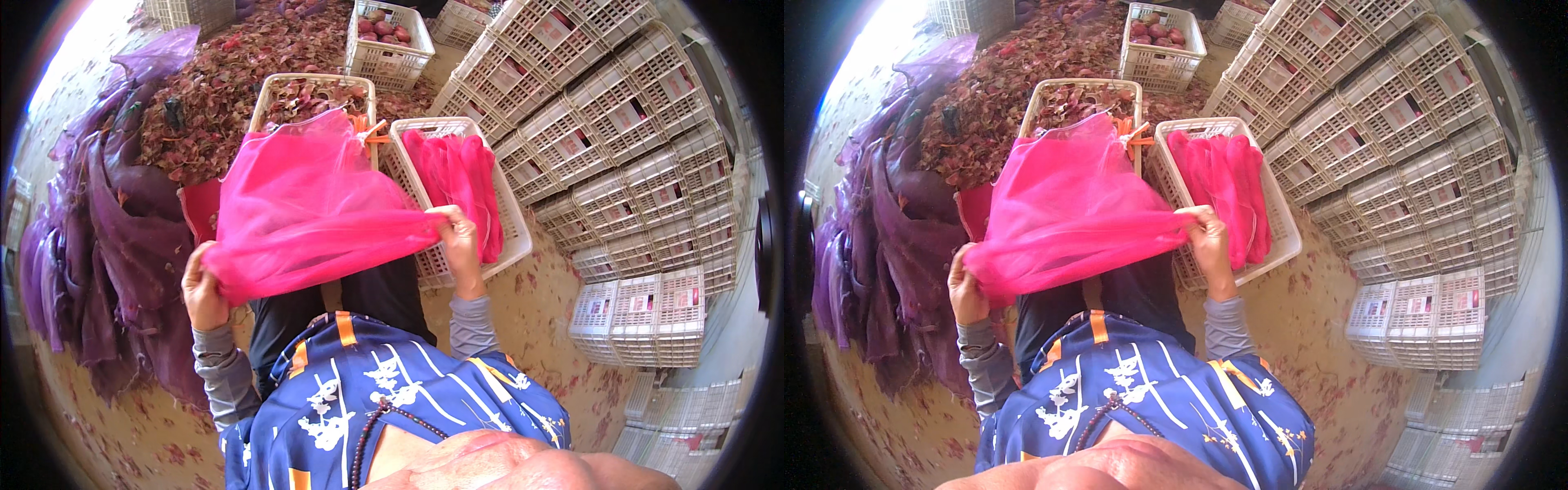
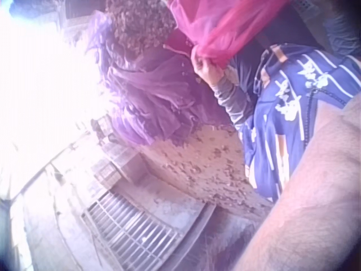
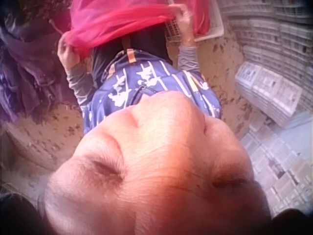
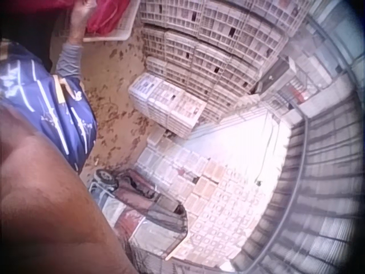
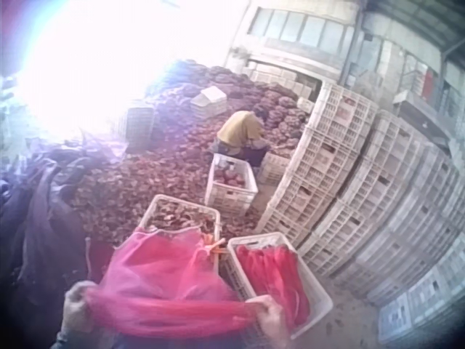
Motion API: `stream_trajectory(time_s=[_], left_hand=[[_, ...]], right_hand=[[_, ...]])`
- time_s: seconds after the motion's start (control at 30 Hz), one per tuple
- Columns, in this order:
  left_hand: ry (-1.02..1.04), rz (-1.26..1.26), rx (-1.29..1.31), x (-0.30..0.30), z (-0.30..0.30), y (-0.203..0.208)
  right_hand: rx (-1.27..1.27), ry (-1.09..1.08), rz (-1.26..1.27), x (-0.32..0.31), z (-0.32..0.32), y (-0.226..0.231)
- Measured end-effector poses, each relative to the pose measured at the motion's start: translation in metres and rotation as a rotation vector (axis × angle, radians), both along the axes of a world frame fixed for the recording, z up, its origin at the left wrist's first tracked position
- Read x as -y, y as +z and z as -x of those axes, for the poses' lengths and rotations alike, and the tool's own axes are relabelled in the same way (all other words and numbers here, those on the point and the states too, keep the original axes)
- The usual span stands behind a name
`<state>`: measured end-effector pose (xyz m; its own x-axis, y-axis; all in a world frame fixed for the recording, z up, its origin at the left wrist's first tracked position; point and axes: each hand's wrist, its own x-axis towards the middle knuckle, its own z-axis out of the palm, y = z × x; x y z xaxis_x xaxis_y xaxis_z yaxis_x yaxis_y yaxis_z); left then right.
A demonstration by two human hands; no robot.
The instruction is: The person unfolds and handles pink mesh bags one at a time, checking their condition while sitting in a large processing area filled with crates and produce waste.
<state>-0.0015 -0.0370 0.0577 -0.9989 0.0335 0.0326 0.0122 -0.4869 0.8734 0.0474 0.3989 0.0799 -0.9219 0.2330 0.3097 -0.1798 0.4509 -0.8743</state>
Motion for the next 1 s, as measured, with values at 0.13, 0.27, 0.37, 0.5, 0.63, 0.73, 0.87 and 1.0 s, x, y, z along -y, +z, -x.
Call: stream_trajectory(time_s=[0.13,0.27,0.37,0.5,0.63,0.73,0.87,1.0], left_hand=[[-0.633,0.841,-0.059,-0.013,-0.009,0.017],[-0.383,-0.307,-0.086,0.008,-0.028,-0.043],[-0.087,-0.728,0.111,0.01,-0.011,-0.008],[-0.312,-1.093,-0.114,0.01,0.018,-0.013],[-0.074,-0.393,-0.126,0.011,0.012,-0.016],[0.089,0.095,-0.168,0.013,0.011,-0.03],[0.16,-0.372,0.085,0.004,0.004,-0.014],[-0.217,-0.12,0.113,-0.002,-0.002,0.003]], right_hand=[[-0.041,-0.197,1.272,-0.007,0.005,0.009],[0.3,0.473,1.259,-0.032,-0.011,0.012],[0.438,0.459,0.584,0.01,-0.017,0.045],[0.605,0.59,0.373,0.024,-0.015,0.044],[0.444,0.325,0.341,0.027,-0.01,0.035],[0.405,0.265,0.353,0.018,-0.012,0.03],[0.206,0.269,0.035,0.011,-0.009,0.014],[-0.054,-0.081,0.136,0.009,0.001,0.008]])
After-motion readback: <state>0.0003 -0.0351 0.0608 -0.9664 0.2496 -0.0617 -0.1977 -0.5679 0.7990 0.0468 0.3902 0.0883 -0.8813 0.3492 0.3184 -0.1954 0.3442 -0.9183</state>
